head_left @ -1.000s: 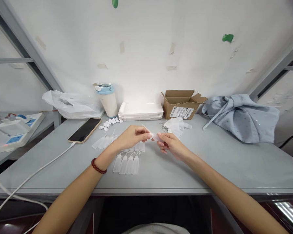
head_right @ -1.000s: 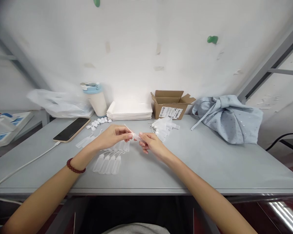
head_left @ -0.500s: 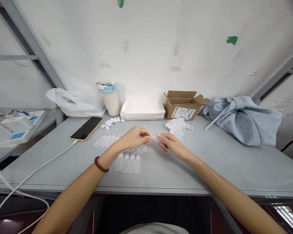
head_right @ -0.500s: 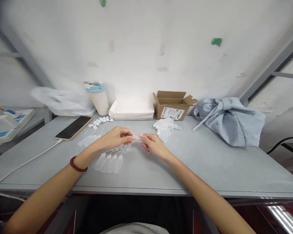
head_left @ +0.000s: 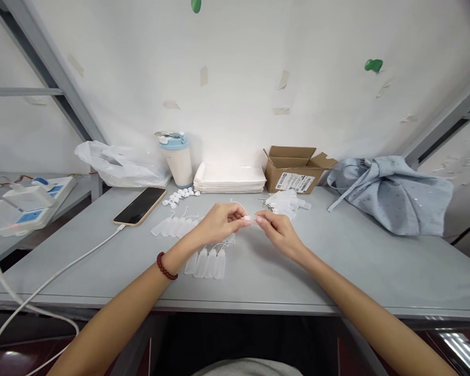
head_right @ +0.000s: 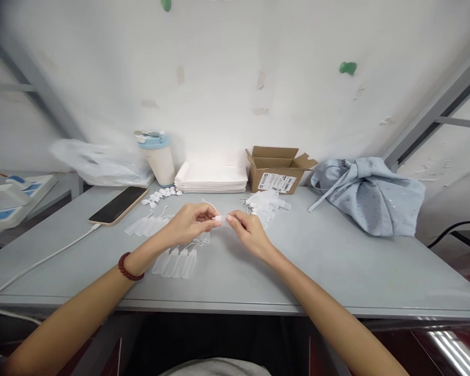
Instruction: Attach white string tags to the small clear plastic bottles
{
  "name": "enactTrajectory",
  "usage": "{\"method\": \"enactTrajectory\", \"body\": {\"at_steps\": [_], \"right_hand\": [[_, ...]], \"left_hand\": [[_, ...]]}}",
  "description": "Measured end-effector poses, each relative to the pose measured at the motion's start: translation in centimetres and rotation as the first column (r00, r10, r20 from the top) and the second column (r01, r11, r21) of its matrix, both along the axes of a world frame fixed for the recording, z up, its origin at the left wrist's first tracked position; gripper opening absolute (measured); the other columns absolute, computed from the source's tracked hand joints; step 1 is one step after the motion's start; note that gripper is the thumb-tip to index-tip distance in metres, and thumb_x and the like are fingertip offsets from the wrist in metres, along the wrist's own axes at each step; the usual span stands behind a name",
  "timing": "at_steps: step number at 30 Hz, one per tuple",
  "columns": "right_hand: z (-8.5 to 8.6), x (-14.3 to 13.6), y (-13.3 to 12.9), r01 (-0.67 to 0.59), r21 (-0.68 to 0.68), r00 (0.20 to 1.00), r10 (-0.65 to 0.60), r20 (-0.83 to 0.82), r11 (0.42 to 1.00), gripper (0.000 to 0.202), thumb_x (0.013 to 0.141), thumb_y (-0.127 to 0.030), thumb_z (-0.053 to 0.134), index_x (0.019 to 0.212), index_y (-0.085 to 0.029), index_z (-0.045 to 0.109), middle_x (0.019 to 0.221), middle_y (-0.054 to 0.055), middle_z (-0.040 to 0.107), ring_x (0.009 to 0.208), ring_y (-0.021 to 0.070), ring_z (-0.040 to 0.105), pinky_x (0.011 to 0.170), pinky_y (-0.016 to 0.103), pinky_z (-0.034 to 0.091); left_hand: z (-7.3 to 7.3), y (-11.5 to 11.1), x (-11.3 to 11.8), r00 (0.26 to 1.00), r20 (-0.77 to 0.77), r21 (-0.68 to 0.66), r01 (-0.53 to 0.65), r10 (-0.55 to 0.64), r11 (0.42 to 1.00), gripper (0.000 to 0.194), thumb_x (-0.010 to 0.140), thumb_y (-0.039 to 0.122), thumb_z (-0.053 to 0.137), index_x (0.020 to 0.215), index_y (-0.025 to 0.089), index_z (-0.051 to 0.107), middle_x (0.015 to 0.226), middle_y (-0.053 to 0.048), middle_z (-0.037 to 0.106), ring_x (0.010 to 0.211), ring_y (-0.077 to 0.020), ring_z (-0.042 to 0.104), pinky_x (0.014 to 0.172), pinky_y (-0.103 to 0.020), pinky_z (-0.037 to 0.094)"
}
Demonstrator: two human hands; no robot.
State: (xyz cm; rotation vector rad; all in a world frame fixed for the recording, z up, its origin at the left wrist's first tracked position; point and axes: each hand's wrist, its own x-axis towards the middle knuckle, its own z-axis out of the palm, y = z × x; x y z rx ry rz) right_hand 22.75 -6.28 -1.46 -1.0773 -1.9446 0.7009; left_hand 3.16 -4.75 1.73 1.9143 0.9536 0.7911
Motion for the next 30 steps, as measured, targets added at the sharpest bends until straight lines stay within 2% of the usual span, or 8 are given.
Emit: {"method": "enactTrajectory", "body": {"at_steps": [3, 5, 9, 13, 17, 22, 27, 30], "right_hand": [[0.2, 0.1, 0.1, -0.028, -0.191, 0.993, 0.005, -0.12, 0.981, 0.04, 0.09, -0.053, 0.041, 0.075, -0.018, 0.055, 0.058, -0.004, 0.037, 0.051, 0.0108, 0.034, 0.052, 0.026, 0.029], [0.3, 0.1, 0.2, -0.027, -0.212, 0.99, -0.002, -0.139, 0.977, 0.04, 0.088, -0.054, 0.043, 0.076, -0.018, 0.056, 0.058, -0.004, 0.036, 0.051, 0.0106, 0.035, 0.052, 0.026, 0.029], [0.5, -0.1, 0.1, -0.026, -0.111, 0.995, 0.014, -0.102, 0.994, 0.037, 0.089, -0.051, 0.044, 0.085, -0.018, 0.06, 0.062, -0.001, 0.047, 0.056, 0.0122, 0.041, 0.055, 0.027, 0.032], [0.7, -0.4, -0.1, -0.001, 0.024, 1.0, 0.001, -0.024, 1.0, 0.032, 0.09, -0.047, 0.045, 0.09, -0.019, 0.062, 0.079, 0.006, 0.061, 0.066, 0.0167, 0.05, 0.059, 0.029, 0.037], [0.3, -0.4, 0.0, 0.02, 0.147, 0.999, -0.026, 0.041, 0.989, 0.028, 0.091, -0.04, 0.044, 0.097, -0.019, 0.061, 0.084, 0.008, 0.063, 0.069, 0.0185, 0.053, 0.061, 0.031, 0.039], [0.2, -0.3, 0.0, 0.036, 0.167, 0.999, -0.038, 0.006, 0.985, 0.027, 0.091, -0.04, 0.045, 0.098, -0.019, 0.061, 0.087, 0.008, 0.064, 0.073, 0.0187, 0.054, 0.064, 0.031, 0.04], [0.6, -0.1, -0.3, 0.027, -0.05, 0.998, -0.03, -0.061, 0.998, 0.035, 0.089, -0.048, 0.044, 0.083, -0.018, 0.06, 0.064, 0.001, 0.052, 0.056, 0.0127, 0.041, 0.054, 0.028, 0.033], [0.7, 0.0, 0.0, -0.015, -0.264, 0.987, -0.028, -0.158, 0.965, 0.039, 0.085, -0.053, 0.048, 0.067, -0.019, 0.051, 0.054, -0.004, 0.036, 0.049, 0.0095, 0.031, 0.047, 0.025, 0.026]], "left_hand": [[-0.6, 0.0, 0.4, 0.999, 0.0, 0.136, -0.045, 0.046, 0.99, 0.019, 0.078, 0.034, 0.063, 0.077, 0.015, 0.062, 0.073, -0.003, 0.064, 0.066, -0.0134, 0.057, 0.063, -0.026, 0.046], [-0.8, 0.1, 0.5, 0.999, 0.026, 0.125, -0.049, 0.046, 0.991, 0.019, 0.078, 0.034, 0.064, 0.078, 0.015, 0.063, 0.075, -0.003, 0.064, 0.068, -0.014, 0.058, 0.064, -0.026, 0.047], [-0.4, 0.1, 0.4, 0.997, 0.073, -0.016, -0.016, 0.017, 1.0, 0.027, 0.078, 0.042, 0.063, 0.082, 0.015, 0.064, 0.075, -0.003, 0.064, 0.066, -0.014, 0.059, 0.06, -0.025, 0.048], [0.0, 0.2, 0.2, 0.999, 0.047, -0.104, 0.002, 0.003, 0.995, 0.036, 0.08, 0.05, 0.058, 0.075, 0.014, 0.062, 0.069, -0.003, 0.063, 0.058, -0.0123, 0.058, 0.056, -0.024, 0.047], [-0.2, 0.5, 0.0, 0.999, 0.011, -0.189, 0.052, -0.051, 0.981, 0.044, 0.083, 0.055, 0.051, 0.07, 0.014, 0.059, 0.062, -0.002, 0.06, 0.053, -0.0121, 0.057, 0.052, -0.025, 0.046], [-0.2, 0.3, 0.1, 0.996, 0.049, -0.218, 0.089, -0.08, 0.972, 0.044, 0.084, 0.054, 0.05, 0.069, 0.013, 0.058, 0.058, 0.0, 0.055, 0.048, -0.0104, 0.053, 0.05, -0.024, 0.044], [0.1, -0.5, 0.5, 0.999, -0.033, -0.103, 0.029, -0.033, 0.994, 0.039, 0.086, 0.046, 0.051, 0.064, 0.015, 0.056, 0.056, 0.001, 0.054, 0.049, -0.0099, 0.051, 0.049, -0.022, 0.041], [-0.5, -0.5, 0.7, 0.991, -0.133, 0.131, 0.036, -0.019, 0.991, 0.039, 0.089, 0.038, 0.05, 0.057, 0.015, 0.053, 0.054, 0.001, 0.053, 0.049, -0.0092, 0.049, 0.051, -0.021, 0.037]]}}
